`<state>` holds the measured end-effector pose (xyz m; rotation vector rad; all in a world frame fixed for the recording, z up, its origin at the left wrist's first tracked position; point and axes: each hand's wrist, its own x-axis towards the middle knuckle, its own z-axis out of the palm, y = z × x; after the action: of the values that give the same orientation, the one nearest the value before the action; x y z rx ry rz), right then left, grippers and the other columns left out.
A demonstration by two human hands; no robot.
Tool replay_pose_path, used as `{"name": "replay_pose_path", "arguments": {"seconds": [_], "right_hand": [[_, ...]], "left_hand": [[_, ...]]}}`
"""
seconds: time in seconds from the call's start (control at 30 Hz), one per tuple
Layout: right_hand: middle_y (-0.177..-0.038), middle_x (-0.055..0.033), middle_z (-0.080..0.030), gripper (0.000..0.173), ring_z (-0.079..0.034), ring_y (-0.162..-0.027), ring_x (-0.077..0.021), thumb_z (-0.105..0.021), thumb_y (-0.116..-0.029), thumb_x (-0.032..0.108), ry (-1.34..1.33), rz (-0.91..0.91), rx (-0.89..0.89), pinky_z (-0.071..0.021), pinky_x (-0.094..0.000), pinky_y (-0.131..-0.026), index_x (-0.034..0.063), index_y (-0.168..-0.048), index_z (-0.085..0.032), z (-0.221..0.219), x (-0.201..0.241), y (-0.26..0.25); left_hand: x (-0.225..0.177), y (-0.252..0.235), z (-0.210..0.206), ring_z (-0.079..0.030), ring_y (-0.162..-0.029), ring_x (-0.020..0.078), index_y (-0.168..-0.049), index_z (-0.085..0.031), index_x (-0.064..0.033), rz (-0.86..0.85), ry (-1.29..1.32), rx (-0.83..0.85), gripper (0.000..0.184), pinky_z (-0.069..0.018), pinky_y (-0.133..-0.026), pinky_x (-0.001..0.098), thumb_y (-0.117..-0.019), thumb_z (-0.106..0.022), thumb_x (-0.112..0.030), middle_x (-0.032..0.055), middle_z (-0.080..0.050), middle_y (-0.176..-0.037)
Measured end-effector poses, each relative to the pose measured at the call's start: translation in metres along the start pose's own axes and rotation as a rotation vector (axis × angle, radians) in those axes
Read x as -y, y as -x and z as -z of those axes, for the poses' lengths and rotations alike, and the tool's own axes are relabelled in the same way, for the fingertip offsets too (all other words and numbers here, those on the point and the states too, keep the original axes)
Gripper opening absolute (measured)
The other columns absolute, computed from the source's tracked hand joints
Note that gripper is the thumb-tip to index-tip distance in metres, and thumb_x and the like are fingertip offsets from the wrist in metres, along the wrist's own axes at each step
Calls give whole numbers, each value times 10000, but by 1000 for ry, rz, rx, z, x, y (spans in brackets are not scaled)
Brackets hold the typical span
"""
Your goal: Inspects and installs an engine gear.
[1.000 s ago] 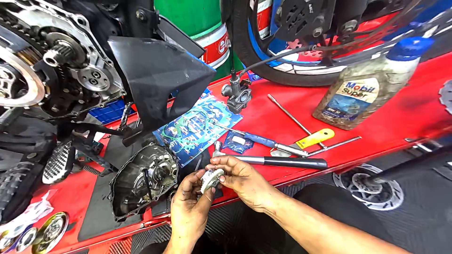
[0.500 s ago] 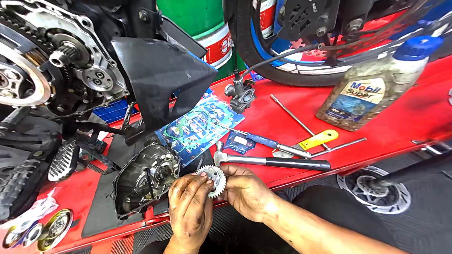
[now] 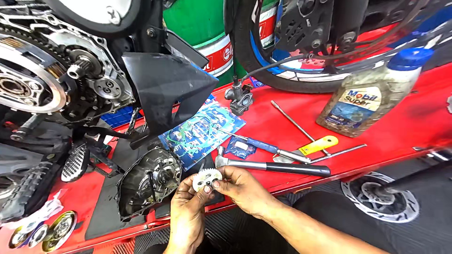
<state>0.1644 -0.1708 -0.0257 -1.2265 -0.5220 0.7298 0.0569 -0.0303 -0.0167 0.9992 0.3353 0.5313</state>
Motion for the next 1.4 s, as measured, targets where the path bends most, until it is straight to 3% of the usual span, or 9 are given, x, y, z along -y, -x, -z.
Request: {"name": "replay_pose_path", "arguments": {"seconds": [0.07,0.17,0.43,0.73,0.93,1.1,1.2,1.3,1.4], "right_hand": [[-832,-45,-682,139,-521,-580,-100,-704,-988,204,31,17,-35,-443,-243,-537,104,-1077,-740,0,2,0],[-711,-59,-606,172,-430,-498,-105,-684,-1005,253,30,22,-60,-360,-243,-464,91,-1017,-740,2,3,-1],[-849,-35,-693,224,-494,-550,-97,-640,-1034,233,97,124,-38,-427,-233,-503,171,-1219,-750,-1,8,2],[-834,-26,-689,218,-499,-541,-105,-623,-1043,279,140,131,-70,-425,-237,-490,167,-1174,-757,0,7,0],[-792,-52,-626,281,-458,-525,-110,-612,-1045,327,63,82,-37,-388,-233,-470,154,-1244,-710,3,5,0],[-990,-66,-722,272,-642,-705,-150,-720,-960,140,112,88,-25,-549,-270,-610,122,-1230,-701,2,8,1],[-996,-38,-749,244,-714,-767,-168,-754,-938,129,197,175,-39,-634,-319,-706,126,-1179,-712,1,4,1],[-995,40,-719,265,-648,-702,-70,-750,-928,150,452,457,-98,-592,-257,-631,157,-1190,-712,-2,3,8],[-1211,10,-698,202,-695,-1038,-78,-634,-997,181,768,849,-151,-632,-297,-806,165,-1188,-698,-3,10,18]], "left_hand": [[-2,1,3,-727,-807,292,-1158,-632,68,6,-45,46,385,-642,-758,465,-807,-790,70,259,-689,-991],[-10,0,9,-729,-854,286,-1193,-664,50,9,-149,117,308,-639,-783,451,-945,-721,-123,259,-694,-1044],[-10,-2,17,-732,-879,296,-1157,-701,38,24,-110,188,257,-631,-830,473,-957,-705,-122,265,-696,-1064],[-8,-3,18,-736,-894,303,-1178,-692,38,48,-92,205,272,-628,-849,483,-917,-719,-35,266,-697,-1069],[-5,1,11,-743,-863,350,-1136,-632,41,126,39,89,187,-627,-824,534,-984,-567,-46,283,-698,-1020],[-5,4,9,-743,-856,354,-1137,-623,49,92,69,64,193,-632,-803,533,-954,-595,-5,283,-692,-1022],[-3,5,12,-733,-858,318,-1205,-630,48,-54,-100,132,287,-636,-813,497,-918,-647,28,264,-685,-1050],[-3,6,15,-732,-913,246,-1242,-650,6,-410,-461,239,358,-639,-828,376,-892,-722,2,181,-716,-1094],[-11,2,22,-700,-1105,274,-1224,-721,-126,-759,-695,288,335,-622,-935,425,-896,-787,-152,114,-709,-1228]]}}
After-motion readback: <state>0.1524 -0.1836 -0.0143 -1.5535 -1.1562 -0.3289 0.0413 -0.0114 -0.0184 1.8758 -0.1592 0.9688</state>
